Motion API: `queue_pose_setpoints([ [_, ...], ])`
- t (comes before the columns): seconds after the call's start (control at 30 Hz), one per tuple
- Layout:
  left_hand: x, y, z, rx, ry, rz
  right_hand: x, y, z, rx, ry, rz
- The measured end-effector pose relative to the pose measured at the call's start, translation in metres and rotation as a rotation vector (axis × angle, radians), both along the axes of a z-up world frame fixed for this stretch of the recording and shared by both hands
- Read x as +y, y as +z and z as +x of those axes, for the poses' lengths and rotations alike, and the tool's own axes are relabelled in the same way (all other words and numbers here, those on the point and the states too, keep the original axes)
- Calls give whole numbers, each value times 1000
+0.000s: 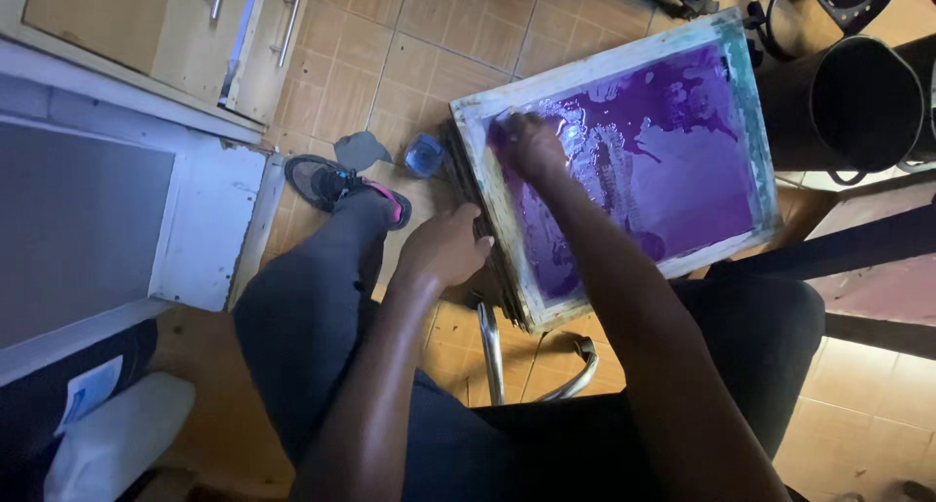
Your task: The person scrubs a purple screen inside a wooden frame using a small white scrubbing pad. The person repeatedly rubs the surface of the screen with both hands to remove residue.
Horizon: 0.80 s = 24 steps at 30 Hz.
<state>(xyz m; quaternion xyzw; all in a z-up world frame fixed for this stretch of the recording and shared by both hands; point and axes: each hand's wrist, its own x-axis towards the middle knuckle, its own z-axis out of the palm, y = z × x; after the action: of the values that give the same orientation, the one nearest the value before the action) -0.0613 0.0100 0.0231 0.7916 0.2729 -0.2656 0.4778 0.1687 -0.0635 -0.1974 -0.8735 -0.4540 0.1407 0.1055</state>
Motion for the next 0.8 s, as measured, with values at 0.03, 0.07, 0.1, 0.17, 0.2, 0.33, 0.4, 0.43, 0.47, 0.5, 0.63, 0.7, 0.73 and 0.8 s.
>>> queue_pose_setpoints([
  [0.03, -1, -6, 2, -2, 0, -2, -4, 13, -5, -2, 0, -2],
  [0.07, -1, -12, 4, 8, -11, -12, -7, 26, -10, 29, 76, 8],
  [0.1, -1, -18, 6, 17, -22, -18, -10, 39, -15, 59, 153, 21],
  [0.17, 0, -8, 7, 16, -25, -14, -15, 30, -18, 22, 208, -31],
  [0.2, 0, -2, 8, 18, -27, -10, -18, 27, -20, -12, 262, -84],
  [0.33, -6, 6, 9, -16, 12, -28, -44, 22, -26, -6, 362, -71],
  [0.4, -10, -17, 16, 2, 12, -2, -63, 20, -30, -307, 530, 76],
  [0.43, -11, -25, 16, -5, 8, 2, -68, 14, -32, -315, 525, 77],
  [0.47, -11, -33, 16, 1, -9, 9, -73, 8, -33, -175, 515, 46],
  [0.5, -14, -42, 17, 9, -32, 12, -81, 1, -36, -33, 498, 13],
  [0.63, -20, -5, 18, 10, -106, 50, -110, -9, -51, -74, 458, 7],
  [0.7, -24, 5, 21, 26, -83, 51, -119, 3, -61, -67, 427, -79],
  [0.73, -27, 3, 23, 19, -101, 56, -125, 9, -67, -74, 408, -77],
  [0.8, -30, -2, 28, 53, -117, 50, -128, 20, -77, -146, 475, -47],
])
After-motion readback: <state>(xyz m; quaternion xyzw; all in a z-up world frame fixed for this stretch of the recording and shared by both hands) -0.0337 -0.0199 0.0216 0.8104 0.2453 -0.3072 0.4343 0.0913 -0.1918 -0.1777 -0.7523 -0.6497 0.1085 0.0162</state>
